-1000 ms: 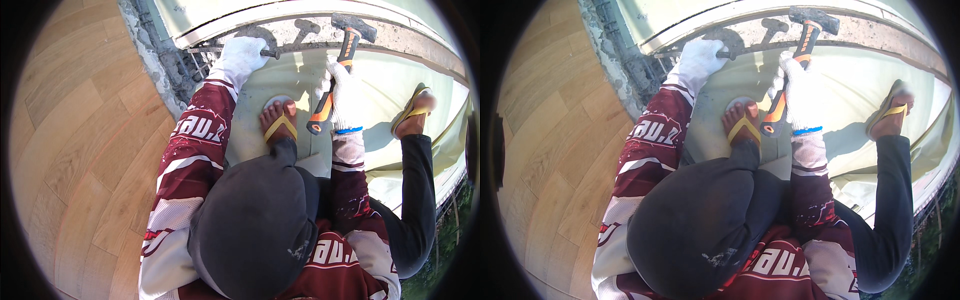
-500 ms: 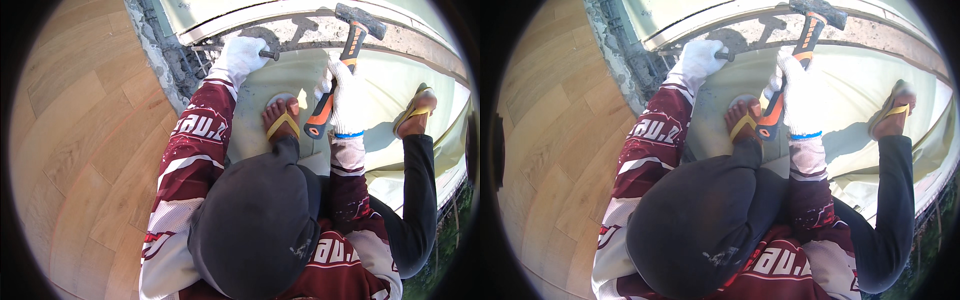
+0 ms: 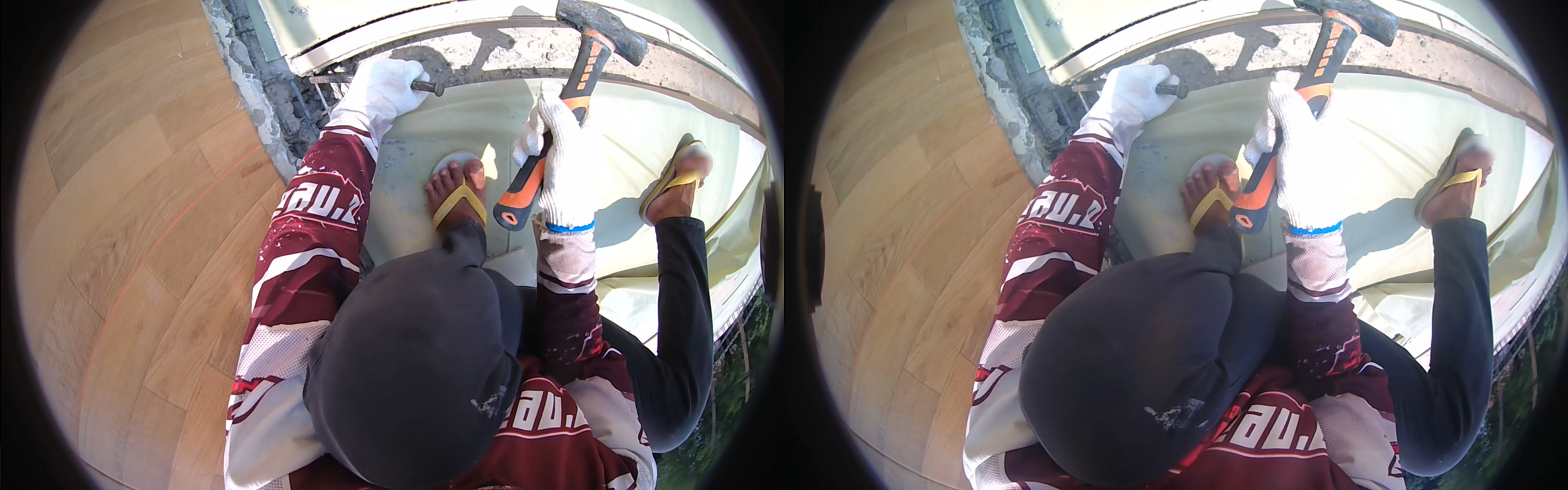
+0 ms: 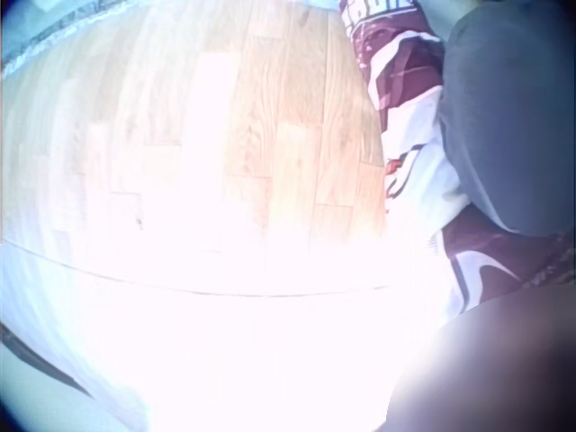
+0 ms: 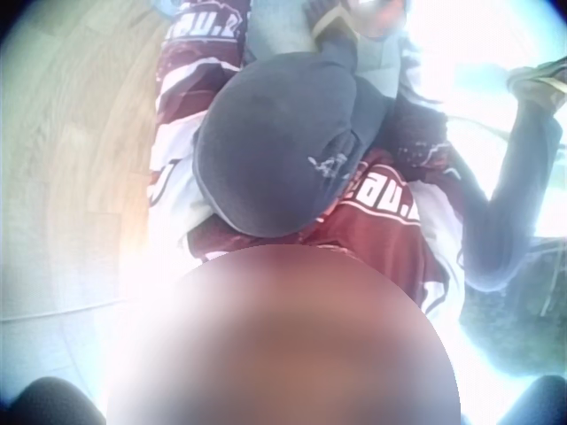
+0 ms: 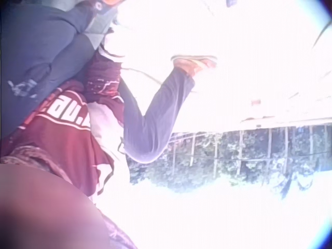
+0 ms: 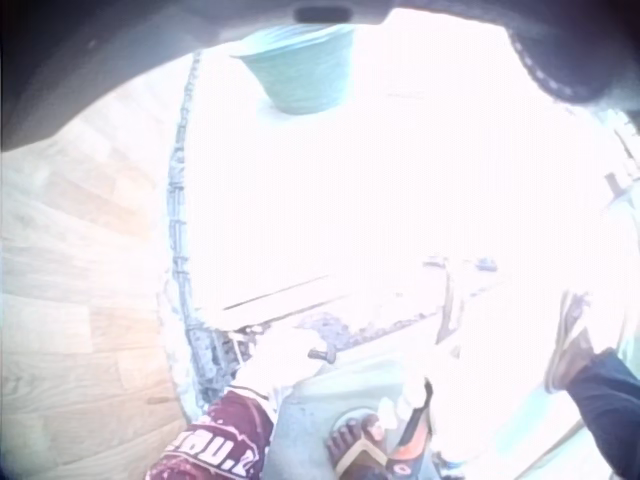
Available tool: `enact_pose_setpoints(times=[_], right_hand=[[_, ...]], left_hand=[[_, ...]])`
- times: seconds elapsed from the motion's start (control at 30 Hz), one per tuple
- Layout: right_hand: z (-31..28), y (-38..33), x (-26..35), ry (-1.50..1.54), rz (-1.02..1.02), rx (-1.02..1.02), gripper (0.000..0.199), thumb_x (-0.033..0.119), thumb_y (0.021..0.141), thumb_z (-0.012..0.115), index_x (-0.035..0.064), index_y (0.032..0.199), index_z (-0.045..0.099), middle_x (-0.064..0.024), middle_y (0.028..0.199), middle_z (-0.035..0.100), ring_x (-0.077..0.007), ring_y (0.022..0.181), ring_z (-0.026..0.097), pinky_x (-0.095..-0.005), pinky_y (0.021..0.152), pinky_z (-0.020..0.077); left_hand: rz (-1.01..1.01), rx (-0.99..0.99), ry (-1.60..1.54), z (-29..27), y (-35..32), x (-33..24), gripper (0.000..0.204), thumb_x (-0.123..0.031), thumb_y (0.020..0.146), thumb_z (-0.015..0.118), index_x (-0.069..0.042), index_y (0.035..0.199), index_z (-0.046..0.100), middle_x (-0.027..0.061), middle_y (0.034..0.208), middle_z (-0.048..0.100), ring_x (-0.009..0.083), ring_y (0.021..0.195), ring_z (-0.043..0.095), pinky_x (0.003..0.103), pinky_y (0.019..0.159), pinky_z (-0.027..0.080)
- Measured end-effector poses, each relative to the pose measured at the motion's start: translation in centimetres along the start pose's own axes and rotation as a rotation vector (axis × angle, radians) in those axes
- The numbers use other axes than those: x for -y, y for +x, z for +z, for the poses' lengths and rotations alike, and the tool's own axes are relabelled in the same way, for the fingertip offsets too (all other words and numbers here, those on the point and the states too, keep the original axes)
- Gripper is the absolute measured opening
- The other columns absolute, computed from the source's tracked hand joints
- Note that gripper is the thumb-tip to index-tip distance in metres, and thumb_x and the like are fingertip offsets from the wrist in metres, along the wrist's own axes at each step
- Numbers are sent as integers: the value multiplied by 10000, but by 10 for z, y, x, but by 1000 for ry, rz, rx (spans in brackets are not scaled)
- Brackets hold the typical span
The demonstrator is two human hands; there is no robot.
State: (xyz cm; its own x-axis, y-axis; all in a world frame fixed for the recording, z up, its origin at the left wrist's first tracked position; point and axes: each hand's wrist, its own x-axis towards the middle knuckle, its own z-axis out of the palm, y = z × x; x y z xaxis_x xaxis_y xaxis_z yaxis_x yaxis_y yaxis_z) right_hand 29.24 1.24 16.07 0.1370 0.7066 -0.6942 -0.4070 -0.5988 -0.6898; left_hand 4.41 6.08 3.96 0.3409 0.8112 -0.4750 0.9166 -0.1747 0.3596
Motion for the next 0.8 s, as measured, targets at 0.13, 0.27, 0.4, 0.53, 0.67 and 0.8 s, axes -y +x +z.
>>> enact_pose_setpoints(times=[0.13, 0.27, 0.4, 0.53, 0.67, 0.8], right_hand=[[-3, -3, 3, 155, -80, 13, 165, 189, 1032, 635, 93, 930, 546, 5, 682, 495, -122, 546, 499, -305, 497, 439], [9, -8, -10, 239, -300, -73, 206, 235, 1050, 621, 112, 921, 517, 13, 728, 476, -119, 621, 509, -324, 569, 463], [37, -16, -53, -27, 32, -31, 194, 137, 1010, 657, 16, 1130, 562, -43, 720, 563, -140, 547, 562, -325, 507, 499], [25, -6, -75, -229, 159, 130, 230, 108, 987, 662, -16, 1143, 549, -54, 651, 580, -137, 454, 552, -295, 419, 470], [0, 0, -71, -218, -76, 137, 195, 207, 1043, 627, 18, 1026, 582, -45, 708, 579, -143, 550, 571, -297, 509, 495], [5, -3, -71, -141, -164, 117, 214, 222, 1073, 583, 36, 967, 579, -46, 754, 594, -141, 608, 587, -294, 554, 492]], left_hand=[[-31, -49, -9, -7, 7, 3, 281, -341, 840, 760, -140, 1035, 779, 141, 955, 763, 367, 908, 734, 436, 808, 588], [-62, -64, -34, -2, 16, 13, 351, -345, 825, 780, -104, 1080, 760, 154, 1031, 759, 379, 936, 730, 440, 810, 592], [-41, -238, -220, 9, 26, 20, 317, -326, 814, 790, -106, 1040, 761, 156, 1009, 760, 371, 931, 733, 444, 810, 592], [-12, -165, 21, 13, 20, 21, 295, -324, 807, 807, -120, 1015, 761, 158, 979, 762, 361, 935, 734, 445, 814, 590], [-136, -143, -53, 14, 14, 13, 337, -373, 804, 798, -144, 1048, 757, 142, 968, 764, 368, 947, 731, 441, 835, 585], [-167, -181, -34, 13, 9, 14, 356, -402, 820, 777, -145, 1066, 755, 143, 980, 763, 379, 952, 728, 448, 843, 583]])
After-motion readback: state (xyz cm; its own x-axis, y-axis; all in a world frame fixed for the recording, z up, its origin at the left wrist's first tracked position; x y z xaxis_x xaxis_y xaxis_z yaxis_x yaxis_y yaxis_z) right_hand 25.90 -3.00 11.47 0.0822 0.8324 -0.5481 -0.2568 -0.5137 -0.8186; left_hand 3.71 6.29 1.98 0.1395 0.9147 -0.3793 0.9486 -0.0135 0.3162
